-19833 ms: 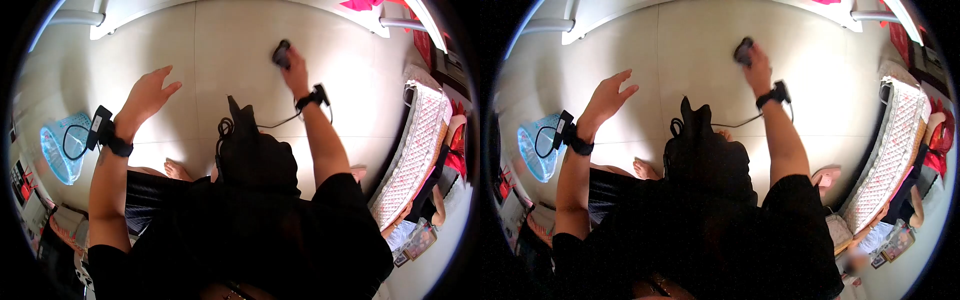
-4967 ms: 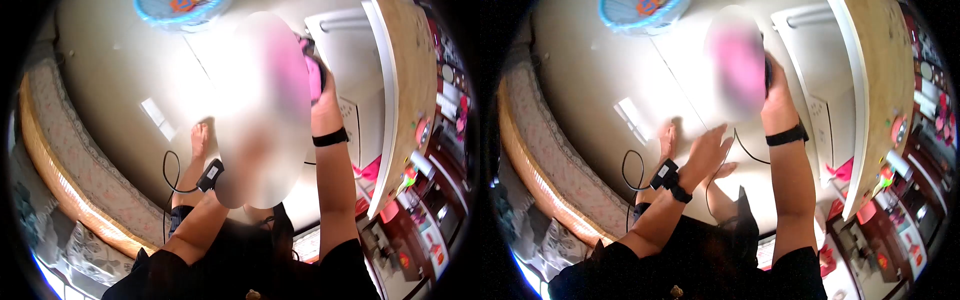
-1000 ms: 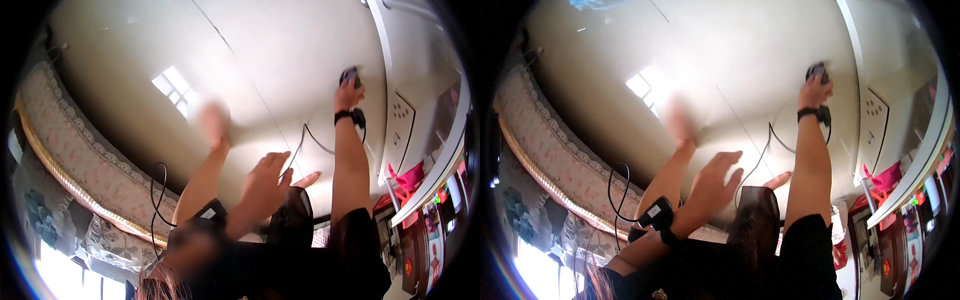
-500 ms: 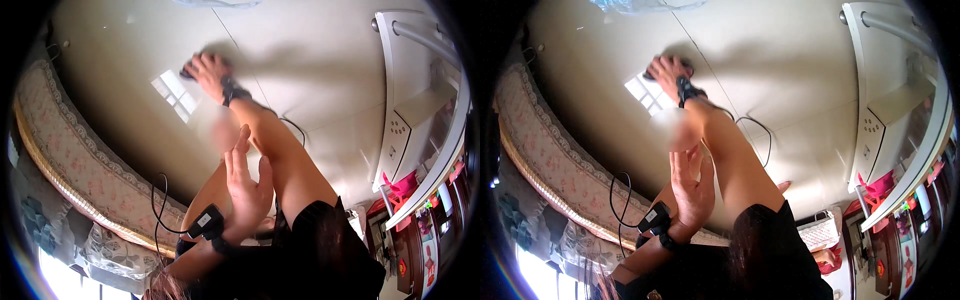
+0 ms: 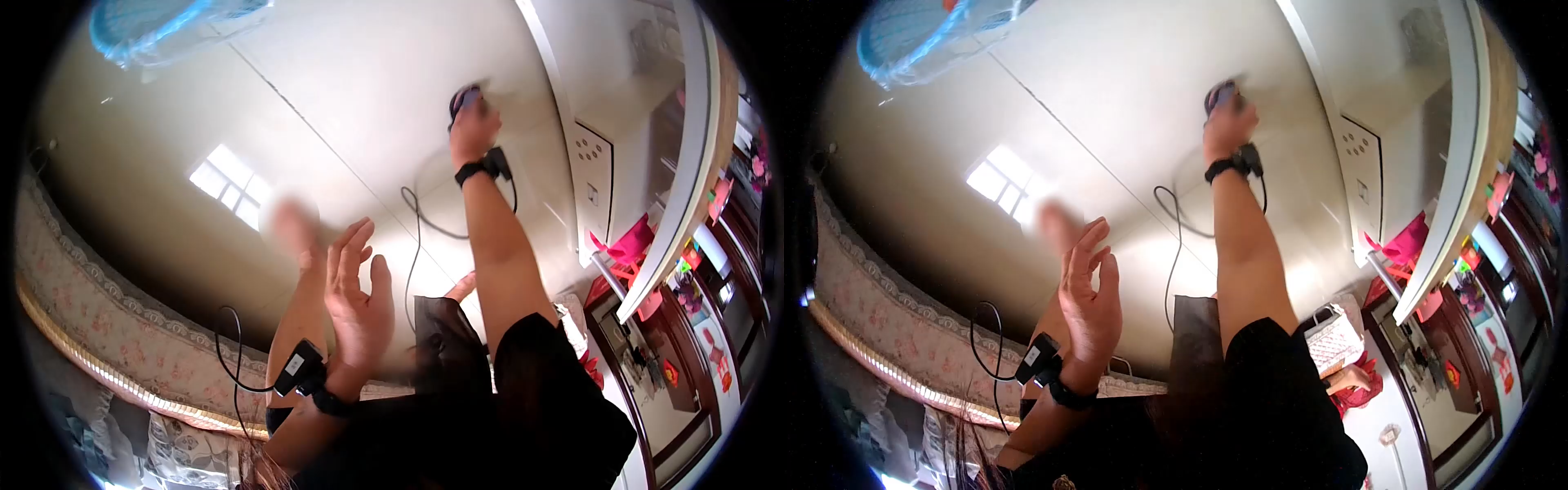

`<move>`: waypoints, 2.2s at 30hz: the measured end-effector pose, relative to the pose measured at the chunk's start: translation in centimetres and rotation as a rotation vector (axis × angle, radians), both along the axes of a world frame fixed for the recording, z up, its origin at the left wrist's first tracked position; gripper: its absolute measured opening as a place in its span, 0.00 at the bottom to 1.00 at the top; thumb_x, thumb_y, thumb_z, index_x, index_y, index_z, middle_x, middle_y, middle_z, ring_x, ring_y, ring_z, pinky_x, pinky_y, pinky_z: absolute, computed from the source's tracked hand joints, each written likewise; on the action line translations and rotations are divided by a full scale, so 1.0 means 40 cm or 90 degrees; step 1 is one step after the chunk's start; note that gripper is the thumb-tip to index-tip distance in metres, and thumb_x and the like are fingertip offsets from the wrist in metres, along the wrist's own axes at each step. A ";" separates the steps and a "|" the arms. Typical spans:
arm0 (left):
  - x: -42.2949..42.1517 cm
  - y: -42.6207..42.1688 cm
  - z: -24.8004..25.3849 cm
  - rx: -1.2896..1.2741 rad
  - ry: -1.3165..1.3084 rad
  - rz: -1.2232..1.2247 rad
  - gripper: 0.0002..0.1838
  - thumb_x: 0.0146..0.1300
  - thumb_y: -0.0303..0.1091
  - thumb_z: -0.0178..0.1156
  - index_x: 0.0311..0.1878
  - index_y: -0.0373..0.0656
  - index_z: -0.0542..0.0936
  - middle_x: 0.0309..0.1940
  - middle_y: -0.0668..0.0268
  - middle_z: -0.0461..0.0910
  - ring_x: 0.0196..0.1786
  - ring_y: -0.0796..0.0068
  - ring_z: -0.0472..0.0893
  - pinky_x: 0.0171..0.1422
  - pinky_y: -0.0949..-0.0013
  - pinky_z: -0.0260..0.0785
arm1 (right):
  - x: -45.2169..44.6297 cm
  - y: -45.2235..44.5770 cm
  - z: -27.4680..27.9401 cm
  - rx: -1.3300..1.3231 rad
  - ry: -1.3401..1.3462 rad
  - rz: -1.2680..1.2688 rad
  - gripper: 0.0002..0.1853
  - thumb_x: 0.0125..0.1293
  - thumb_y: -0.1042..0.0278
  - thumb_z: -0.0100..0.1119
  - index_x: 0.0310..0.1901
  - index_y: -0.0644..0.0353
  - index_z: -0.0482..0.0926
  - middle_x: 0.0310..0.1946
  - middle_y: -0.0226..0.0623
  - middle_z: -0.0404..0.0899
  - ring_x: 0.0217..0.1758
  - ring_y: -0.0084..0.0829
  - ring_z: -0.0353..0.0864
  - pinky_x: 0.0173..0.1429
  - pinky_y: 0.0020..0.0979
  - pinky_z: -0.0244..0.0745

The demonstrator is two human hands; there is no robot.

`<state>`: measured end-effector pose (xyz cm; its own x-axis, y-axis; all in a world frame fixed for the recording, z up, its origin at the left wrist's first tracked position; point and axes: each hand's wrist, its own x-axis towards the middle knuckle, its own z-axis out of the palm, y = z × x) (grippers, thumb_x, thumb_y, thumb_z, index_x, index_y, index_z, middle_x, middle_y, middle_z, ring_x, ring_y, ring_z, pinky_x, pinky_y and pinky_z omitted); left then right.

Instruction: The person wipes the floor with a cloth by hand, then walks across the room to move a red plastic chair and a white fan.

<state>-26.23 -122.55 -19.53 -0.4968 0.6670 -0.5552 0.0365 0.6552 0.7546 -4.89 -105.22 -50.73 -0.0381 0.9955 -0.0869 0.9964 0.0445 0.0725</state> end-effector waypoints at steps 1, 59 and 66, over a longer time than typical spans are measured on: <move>0.016 0.002 0.004 0.008 0.003 -0.017 0.20 0.64 0.18 0.56 0.60 0.38 0.78 0.57 0.56 0.78 0.50 0.62 0.80 0.54 0.64 0.76 | 0.030 -0.058 0.033 -0.011 0.055 -0.022 0.20 0.66 0.62 0.59 0.59 0.55 0.76 0.44 0.50 0.77 0.49 0.49 0.75 0.53 0.48 0.74; -1.474 -0.305 1.291 0.030 0.249 0.306 0.11 0.64 0.35 0.60 0.44 0.39 0.85 0.39 0.50 0.84 0.45 0.52 0.85 0.51 0.59 0.76 | -1.155 0.482 2.058 -0.612 1.153 -0.338 0.20 0.75 0.47 0.44 0.39 0.53 0.78 0.20 0.35 0.73 0.16 0.34 0.71 0.14 0.34 0.60; -1.821 -0.203 1.382 0.087 0.312 0.420 0.12 0.64 0.35 0.60 0.44 0.38 0.85 0.37 0.51 0.85 0.43 0.55 0.86 0.50 0.60 0.77 | -1.644 0.706 2.218 -0.661 1.110 -0.162 0.22 0.74 0.41 0.43 0.34 0.50 0.75 0.18 0.32 0.70 0.13 0.31 0.65 0.11 0.32 0.47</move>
